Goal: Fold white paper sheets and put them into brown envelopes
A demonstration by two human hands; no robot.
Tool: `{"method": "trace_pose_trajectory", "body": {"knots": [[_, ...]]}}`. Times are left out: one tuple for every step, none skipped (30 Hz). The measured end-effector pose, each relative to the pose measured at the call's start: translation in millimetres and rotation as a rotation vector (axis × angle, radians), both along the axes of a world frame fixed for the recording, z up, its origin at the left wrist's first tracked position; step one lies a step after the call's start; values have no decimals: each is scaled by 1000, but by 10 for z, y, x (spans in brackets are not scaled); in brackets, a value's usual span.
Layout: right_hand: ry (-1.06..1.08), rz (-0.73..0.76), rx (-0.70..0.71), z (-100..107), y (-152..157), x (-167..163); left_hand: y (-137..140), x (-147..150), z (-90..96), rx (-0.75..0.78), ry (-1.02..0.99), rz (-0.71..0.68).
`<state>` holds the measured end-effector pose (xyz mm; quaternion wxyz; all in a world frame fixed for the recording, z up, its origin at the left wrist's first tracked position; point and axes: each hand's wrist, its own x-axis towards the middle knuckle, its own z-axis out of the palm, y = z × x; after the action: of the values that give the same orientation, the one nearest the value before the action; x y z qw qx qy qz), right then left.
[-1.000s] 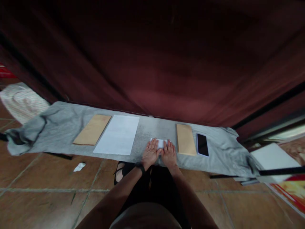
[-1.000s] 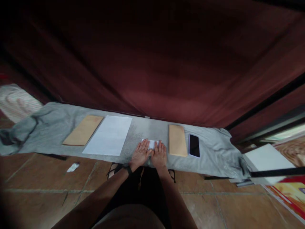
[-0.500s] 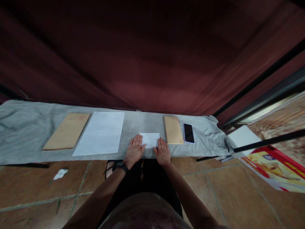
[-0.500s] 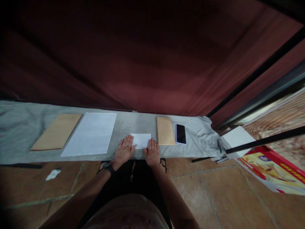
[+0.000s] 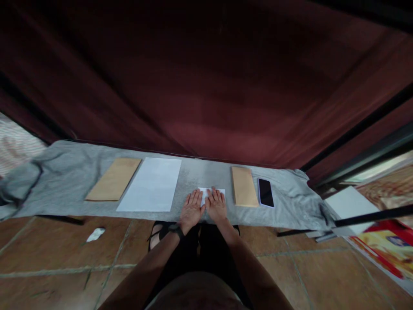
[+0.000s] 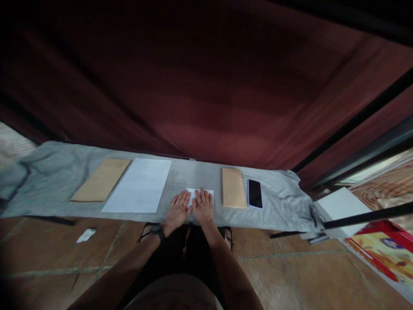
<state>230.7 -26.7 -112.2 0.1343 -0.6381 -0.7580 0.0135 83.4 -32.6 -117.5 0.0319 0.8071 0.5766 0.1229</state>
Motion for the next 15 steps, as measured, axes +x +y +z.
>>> {"method": "trace_pose_trajectory", "body": {"knots": [[-13, -8, 19, -37, -20, 44, -8, -6, 0, 8, 1, 1], [-25, -6, 36, -73, -43, 87, -15, -13, 0, 14, -2, 2], [-34, -15, 52, -105, -67, 124, -22, -17, 2, 18, -6, 1], [-41, -22, 63, -130, -87, 153, -27, -18, 5, 19, -12, -1], [-45, -33, 71, -150, -103, 172, -30, -11, 9, 19, -21, 2], [-47, -47, 75, -164, -114, 182, -30, 6, 16, 19, -31, 13], [-48, -59, 75, -173, -120, 185, -25, 35, 24, 19, -43, 26], [-48, -70, 72, -179, -123, 183, -16, 76, 33, 21, -57, 35], [-49, -77, 65, -183, -123, 180, -2, 127, 42, 25, -73, 33], [-50, -80, 55, -186, -122, 176, 16, 184, 49, 28, -89, 20], [-53, -77, 43, -189, -121, 175, 37, 242, 53, 27, -103, -7], [-57, -73, 30, -193, -120, 175, 58, 296, 53, 20, -113, -35], [-61, -69, 18, -198, -120, 177, 78, 339, 47, 8, -119, -54], [-64, -67, 10, -203, -119, 181, 94, 369, 36, -3, -122, -64], [-65, -68, 6, -209, -117, 184, 106, 382, 20, -9, -124, -64]]}}
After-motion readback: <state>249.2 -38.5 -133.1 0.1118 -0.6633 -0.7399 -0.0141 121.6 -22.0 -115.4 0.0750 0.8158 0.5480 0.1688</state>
